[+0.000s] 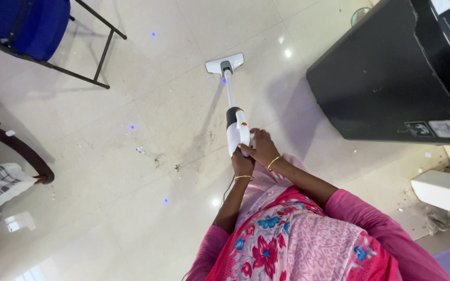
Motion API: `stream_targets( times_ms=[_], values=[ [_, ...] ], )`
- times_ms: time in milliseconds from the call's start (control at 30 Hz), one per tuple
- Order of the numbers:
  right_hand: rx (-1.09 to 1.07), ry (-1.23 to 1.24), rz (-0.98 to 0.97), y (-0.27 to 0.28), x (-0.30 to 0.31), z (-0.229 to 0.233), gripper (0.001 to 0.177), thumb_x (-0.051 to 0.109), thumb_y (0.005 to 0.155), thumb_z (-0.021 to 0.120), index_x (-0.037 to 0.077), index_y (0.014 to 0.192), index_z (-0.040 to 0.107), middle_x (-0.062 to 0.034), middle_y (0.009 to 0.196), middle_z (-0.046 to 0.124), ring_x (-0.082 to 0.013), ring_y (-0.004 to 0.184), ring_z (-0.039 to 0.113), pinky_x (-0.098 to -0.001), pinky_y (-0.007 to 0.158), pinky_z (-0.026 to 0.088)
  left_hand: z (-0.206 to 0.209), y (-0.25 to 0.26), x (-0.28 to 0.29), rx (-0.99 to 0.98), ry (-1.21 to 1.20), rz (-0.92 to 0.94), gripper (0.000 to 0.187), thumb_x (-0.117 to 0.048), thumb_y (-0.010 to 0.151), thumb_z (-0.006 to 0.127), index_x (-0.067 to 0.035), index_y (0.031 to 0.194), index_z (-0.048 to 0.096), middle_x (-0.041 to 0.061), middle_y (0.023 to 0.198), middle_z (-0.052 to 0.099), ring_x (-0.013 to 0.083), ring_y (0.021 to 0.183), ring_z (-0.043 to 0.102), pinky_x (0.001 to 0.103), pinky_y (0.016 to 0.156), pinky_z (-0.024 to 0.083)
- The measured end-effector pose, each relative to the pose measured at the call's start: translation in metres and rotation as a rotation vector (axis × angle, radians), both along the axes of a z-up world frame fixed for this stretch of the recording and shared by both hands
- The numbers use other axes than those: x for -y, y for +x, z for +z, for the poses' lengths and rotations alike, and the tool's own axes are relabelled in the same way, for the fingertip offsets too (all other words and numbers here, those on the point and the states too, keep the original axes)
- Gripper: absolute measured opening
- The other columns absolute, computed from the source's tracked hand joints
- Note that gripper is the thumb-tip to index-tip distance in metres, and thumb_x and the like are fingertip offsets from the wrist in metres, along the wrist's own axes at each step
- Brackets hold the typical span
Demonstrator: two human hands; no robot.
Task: The person cleans the floor by hand using a white and grey handheld vacuum cleaner, moving it across various sections of the room to collect debris.
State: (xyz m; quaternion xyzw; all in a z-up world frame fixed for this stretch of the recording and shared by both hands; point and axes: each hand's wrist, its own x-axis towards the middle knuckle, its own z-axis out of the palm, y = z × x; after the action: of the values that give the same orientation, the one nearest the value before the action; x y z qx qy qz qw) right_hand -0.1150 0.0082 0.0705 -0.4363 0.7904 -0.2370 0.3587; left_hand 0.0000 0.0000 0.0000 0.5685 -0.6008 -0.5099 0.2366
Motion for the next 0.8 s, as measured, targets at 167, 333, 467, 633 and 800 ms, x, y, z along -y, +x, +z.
stream_targets(
  times_ms=[167, 333, 467, 633, 800],
  values=[
    [0.333, 0.039, 0.0, -0.034, 0.026, -0.041, 0.062, 0.05, 0.088, 0.067, -0.004, 0.117, 0.063, -0.0222, 0.102, 0.074, -0.0333, 0.095, 0.073, -0.0412, 0.085, 0.057, -0.012, -0.042, 0.027, 0.027, -0.003, 0.061, 0.028, -0.019, 0.087, 0.07, 0.004, 0.103, 0.07, 0.028, 0.088, 0.074, 0.0449, 0.088, 0.073, 0.049, 0.071, 0.056],
    [0.427, -0.077, 0.097, -0.093, 0.076, -0.083, 0.058, 0.046, 0.089, 0.067, -0.004, 0.118, 0.063, -0.021, 0.103, 0.074, -0.0311, 0.095, 0.073, -0.039, 0.084, 0.056, -0.018, -0.102, 0.073, 0.026, -0.031, 0.157, 0.029, -0.019, 0.087, 0.071, 0.004, 0.105, 0.068, 0.028, 0.087, 0.073, 0.0453, 0.086, 0.073, 0.05, 0.07, 0.056],
    [0.444, 0.013, 0.156, -0.163, 0.124, -0.082, 0.053, 0.043, 0.089, 0.069, -0.006, 0.109, 0.065, -0.0208, 0.089, 0.075, -0.029, 0.081, 0.074, -0.0387, 0.073, 0.058, -0.013, -0.163, 0.111, 0.023, 0.059, 0.233, 0.029, -0.015, 0.083, 0.069, 0.006, 0.102, 0.066, 0.028, 0.081, 0.072, 0.0445, 0.081, 0.075, 0.05, 0.068, 0.057],
    [0.511, -0.117, 0.275, -0.221, 0.177, -0.065, 0.047, 0.038, 0.089, 0.07, -0.006, 0.106, 0.069, -0.0184, 0.089, 0.076, -0.0246, 0.081, 0.074, -0.0356, 0.072, 0.057, -0.019, -0.226, 0.15, 0.087, -0.155, 0.321, 0.027, -0.014, 0.085, 0.07, 0.007, 0.102, 0.068, 0.031, 0.086, 0.072, 0.0489, 0.087, 0.071, 0.051, 0.068, 0.055],
    [0.58, -0.097, 0.299, -0.246, 0.204, -0.069, 0.048, 0.038, 0.089, 0.071, -0.005, 0.109, 0.067, -0.0174, 0.091, 0.076, -0.0236, 0.081, 0.075, -0.0355, 0.072, 0.059, -0.02, -0.25, 0.173, 0.099, -0.137, 0.378, 0.03, -0.016, 0.082, 0.073, 0.007, 0.1, 0.067, 0.031, 0.085, 0.071, 0.0484, 0.087, 0.071, 0.051, 0.068, 0.056]
  ],
)
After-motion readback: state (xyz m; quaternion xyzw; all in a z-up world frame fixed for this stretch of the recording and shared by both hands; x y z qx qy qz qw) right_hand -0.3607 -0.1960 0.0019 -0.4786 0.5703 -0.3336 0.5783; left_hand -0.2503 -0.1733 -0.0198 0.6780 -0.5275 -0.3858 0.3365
